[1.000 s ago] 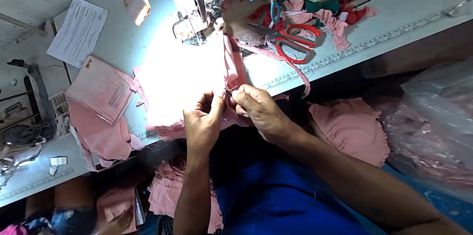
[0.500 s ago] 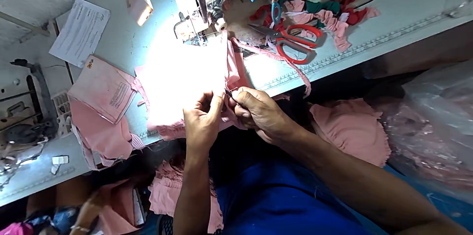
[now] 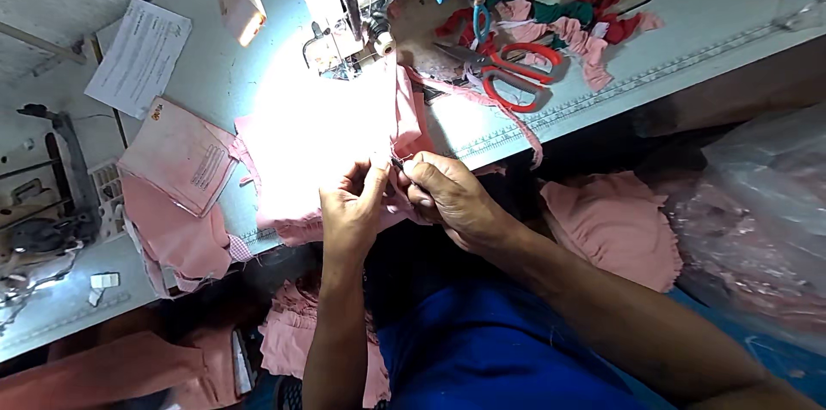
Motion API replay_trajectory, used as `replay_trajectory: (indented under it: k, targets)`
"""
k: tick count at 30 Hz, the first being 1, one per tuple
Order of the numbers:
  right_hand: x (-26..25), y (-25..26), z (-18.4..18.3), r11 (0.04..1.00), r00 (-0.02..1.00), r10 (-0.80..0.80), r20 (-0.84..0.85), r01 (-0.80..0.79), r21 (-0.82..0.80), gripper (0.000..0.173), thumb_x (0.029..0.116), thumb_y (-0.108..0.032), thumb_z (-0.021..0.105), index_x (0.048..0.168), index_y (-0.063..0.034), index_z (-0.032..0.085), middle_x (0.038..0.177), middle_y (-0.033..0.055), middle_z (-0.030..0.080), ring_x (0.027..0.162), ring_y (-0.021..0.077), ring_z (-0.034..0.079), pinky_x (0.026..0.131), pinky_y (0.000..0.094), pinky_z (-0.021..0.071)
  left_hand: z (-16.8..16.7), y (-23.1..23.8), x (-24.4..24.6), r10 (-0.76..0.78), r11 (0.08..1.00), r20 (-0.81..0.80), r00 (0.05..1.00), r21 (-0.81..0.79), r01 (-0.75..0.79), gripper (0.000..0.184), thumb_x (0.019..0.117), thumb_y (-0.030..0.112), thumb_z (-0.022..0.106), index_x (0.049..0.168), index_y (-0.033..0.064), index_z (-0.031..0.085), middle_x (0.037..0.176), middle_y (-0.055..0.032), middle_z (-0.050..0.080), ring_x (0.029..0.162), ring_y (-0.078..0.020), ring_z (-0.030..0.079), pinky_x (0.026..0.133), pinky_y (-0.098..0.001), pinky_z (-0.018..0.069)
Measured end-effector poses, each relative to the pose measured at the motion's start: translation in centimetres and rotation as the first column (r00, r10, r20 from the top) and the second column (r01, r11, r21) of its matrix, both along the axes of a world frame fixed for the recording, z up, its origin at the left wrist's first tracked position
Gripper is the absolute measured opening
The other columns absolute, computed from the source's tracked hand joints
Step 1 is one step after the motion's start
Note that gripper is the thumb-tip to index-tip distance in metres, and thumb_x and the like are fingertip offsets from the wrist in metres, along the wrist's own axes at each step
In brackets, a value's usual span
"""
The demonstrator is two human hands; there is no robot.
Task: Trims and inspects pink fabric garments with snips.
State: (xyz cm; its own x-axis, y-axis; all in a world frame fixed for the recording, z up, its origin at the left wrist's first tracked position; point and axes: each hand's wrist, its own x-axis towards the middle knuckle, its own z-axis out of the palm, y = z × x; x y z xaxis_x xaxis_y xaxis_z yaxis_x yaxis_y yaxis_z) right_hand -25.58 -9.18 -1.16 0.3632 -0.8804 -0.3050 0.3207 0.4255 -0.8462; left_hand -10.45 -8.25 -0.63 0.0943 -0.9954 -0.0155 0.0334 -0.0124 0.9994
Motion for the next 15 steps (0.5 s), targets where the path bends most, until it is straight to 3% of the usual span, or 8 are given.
replay_trajectory:
  k: [6, 8, 10, 12, 15]
  targets:
    - [-0.7, -0.5, -0.3, 1.0, 0.998, 0.013, 0.065, -0.012, -0.022, 0.028, 0.1101, -0.025, 0.041, 0.094, -0.0107, 0.059, 0.057, -0.0049, 0.041, 0.044, 0.0016, 0.036, 0.043, 0.0151, 0.0343, 0.0, 0.1, 0.0, 0.011, 1.0, -0.025, 1.0, 0.012, -0.011, 0.013, 0.1027, 0.007, 0.059, 0.094, 0.0031, 0.068, 0.076, -0.0028, 0.065, 0.064, -0.008, 0.063, 0.059, -0.0232, 0.0556]
    - [-1.1, -0.5, -0.1, 0.992, 0.999, 0.005, -0.051, -0.011, -0.123, 0.023, 0.1082, -0.024, 0.044, 0.097, -0.0114, 0.059, 0.06, -0.0039, 0.045, 0.047, 0.0022, 0.04, 0.045, 0.0157, 0.035, 0.0, 0.2, -0.1, 0.022, 1.0, -0.013, 1.0, 0.005, -0.022, 0.012, 0.1027, 0.007, 0.06, 0.095, 0.0029, 0.068, 0.077, -0.0032, 0.066, 0.064, -0.0083, 0.064, 0.06, -0.0234, 0.0564]
    - [-1.4, -0.5, 0.3, 0.955, 0.96, -0.084, -0.267, 0.001, -0.297, 0.013, 0.1016, -0.024, 0.06, 0.104, -0.0109, 0.06, 0.064, -0.0029, 0.056, 0.05, 0.0033, 0.05, 0.045, 0.0174, 0.0419, 0.1, 0.2, -0.1, 0.022, 1.0, 0.0, 1.0, -0.011, -0.022, 0.011, 0.1024, 0.007, 0.061, 0.096, 0.0026, 0.068, 0.077, -0.0033, 0.067, 0.064, -0.0088, 0.064, 0.06, -0.0238, 0.0574]
    - [-1.4, -0.7, 0.5, 0.883, 0.866, -0.217, -0.451, -0.023, -0.468, 0.021, 0.0942, -0.025, 0.07, 0.11, -0.0109, 0.066, 0.067, -0.0055, 0.055, 0.05, 0.0015, 0.047, 0.043, 0.0167, 0.0399, 0.3, 0.3, -0.1, 0.02, 0.999, 0.049, 0.999, -0.028, -0.019, 0.01, 0.1017, 0.007, 0.062, 0.096, 0.0025, 0.068, 0.076, -0.0034, 0.067, 0.064, -0.0094, 0.065, 0.06, -0.0242, 0.0577]
    - [-1.2, -1.4, 0.6, 0.794, 0.755, -0.319, -0.573, -0.118, -0.597, 0.013, 0.0948, -0.022, 0.069, 0.103, -0.0124, 0.071, 0.074, -0.006, 0.063, 0.058, 0.0, 0.053, 0.05, 0.0192, 0.0438, 0.4, 0.4, -0.3, 0.022, 0.998, 0.148, 0.989, -0.06, -0.013, 0.008, 0.1004, 0.008, 0.064, 0.096, 0.0031, 0.069, 0.075, -0.0032, 0.065, 0.061, -0.0099, 0.062, 0.056, -0.0238, 0.0549]
